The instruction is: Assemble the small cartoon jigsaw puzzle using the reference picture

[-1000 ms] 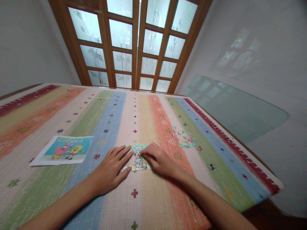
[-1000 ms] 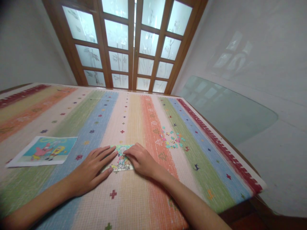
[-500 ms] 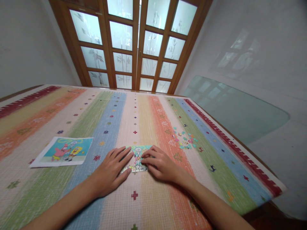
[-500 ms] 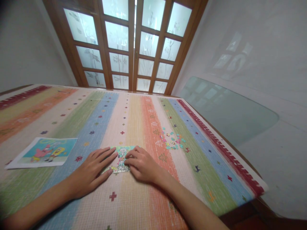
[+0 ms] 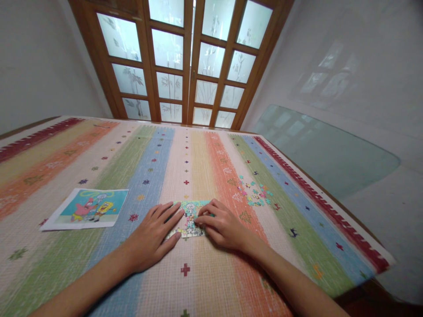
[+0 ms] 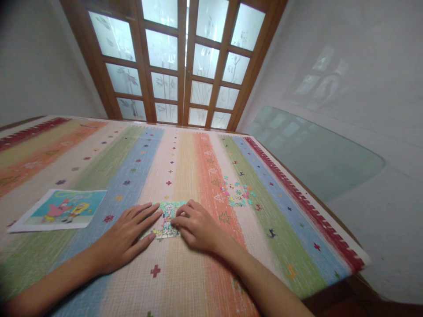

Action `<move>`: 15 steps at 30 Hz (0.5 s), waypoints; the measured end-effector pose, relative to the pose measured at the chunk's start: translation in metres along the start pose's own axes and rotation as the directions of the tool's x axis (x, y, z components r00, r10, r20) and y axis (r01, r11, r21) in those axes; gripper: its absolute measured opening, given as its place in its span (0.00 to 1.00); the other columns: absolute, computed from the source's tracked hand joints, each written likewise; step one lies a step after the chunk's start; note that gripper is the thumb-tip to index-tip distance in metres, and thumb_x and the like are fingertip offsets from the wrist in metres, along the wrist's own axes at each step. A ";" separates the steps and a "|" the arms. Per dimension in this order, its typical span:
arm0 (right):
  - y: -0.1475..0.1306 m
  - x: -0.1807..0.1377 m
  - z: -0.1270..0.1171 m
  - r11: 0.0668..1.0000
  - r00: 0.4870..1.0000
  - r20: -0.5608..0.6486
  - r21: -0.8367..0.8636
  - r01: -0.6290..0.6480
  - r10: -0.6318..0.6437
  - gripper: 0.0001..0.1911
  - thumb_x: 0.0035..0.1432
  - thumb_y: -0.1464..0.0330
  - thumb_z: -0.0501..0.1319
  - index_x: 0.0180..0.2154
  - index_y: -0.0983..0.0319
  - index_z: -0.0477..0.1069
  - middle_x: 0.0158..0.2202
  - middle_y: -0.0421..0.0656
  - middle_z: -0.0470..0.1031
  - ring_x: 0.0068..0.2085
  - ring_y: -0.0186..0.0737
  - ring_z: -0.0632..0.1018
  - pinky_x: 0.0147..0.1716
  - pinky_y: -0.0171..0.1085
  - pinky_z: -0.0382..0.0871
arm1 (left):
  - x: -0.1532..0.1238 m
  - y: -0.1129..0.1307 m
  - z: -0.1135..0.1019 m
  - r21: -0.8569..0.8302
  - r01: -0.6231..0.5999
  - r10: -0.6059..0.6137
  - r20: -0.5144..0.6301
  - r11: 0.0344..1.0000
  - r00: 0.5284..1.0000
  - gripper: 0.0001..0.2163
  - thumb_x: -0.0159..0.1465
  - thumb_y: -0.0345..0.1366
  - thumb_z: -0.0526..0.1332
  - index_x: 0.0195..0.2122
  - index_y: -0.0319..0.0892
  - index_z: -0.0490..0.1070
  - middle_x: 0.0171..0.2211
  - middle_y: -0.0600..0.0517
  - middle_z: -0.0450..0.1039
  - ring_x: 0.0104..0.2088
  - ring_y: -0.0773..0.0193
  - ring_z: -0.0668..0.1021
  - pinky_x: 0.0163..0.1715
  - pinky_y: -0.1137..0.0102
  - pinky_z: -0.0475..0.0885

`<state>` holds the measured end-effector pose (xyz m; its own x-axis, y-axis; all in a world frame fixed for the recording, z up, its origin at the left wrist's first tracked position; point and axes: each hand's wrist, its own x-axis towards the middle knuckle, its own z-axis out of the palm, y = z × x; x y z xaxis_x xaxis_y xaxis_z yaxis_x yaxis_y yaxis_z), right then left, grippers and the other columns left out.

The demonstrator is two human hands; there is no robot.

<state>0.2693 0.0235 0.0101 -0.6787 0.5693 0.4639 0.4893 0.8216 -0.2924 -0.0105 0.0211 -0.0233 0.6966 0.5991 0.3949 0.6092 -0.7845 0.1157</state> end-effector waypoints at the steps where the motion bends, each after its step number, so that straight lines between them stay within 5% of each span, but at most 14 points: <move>1: 0.000 0.000 0.000 1.000 1.000 0.008 -0.003 -0.001 0.001 0.13 0.67 0.75 0.55 0.44 0.61 0.78 0.42 0.47 0.78 0.42 0.44 0.72 0.46 0.44 0.70 | 0.000 0.000 0.000 -0.004 0.001 -0.001 -0.001 1.000 1.000 0.24 0.76 0.42 0.51 0.71 0.45 0.58 0.68 0.44 0.63 0.65 0.48 0.67 0.63 0.48 0.64; 15: 0.001 -0.002 0.000 0.999 0.999 0.050 -0.026 0.022 -0.021 0.13 0.67 0.76 0.55 0.47 0.61 0.77 0.46 0.48 0.78 0.44 0.44 0.72 0.48 0.45 0.69 | 0.001 0.001 -0.001 -0.018 0.007 -0.007 -0.004 1.000 1.000 0.24 0.76 0.42 0.52 0.71 0.46 0.57 0.68 0.44 0.64 0.65 0.48 0.67 0.63 0.49 0.65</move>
<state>0.2714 0.0228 0.0086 -0.7154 0.5527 0.4275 0.4882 0.8331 -0.2601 -0.0098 0.0210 -0.0218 0.6907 0.6042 0.3973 0.6072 -0.7830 0.1351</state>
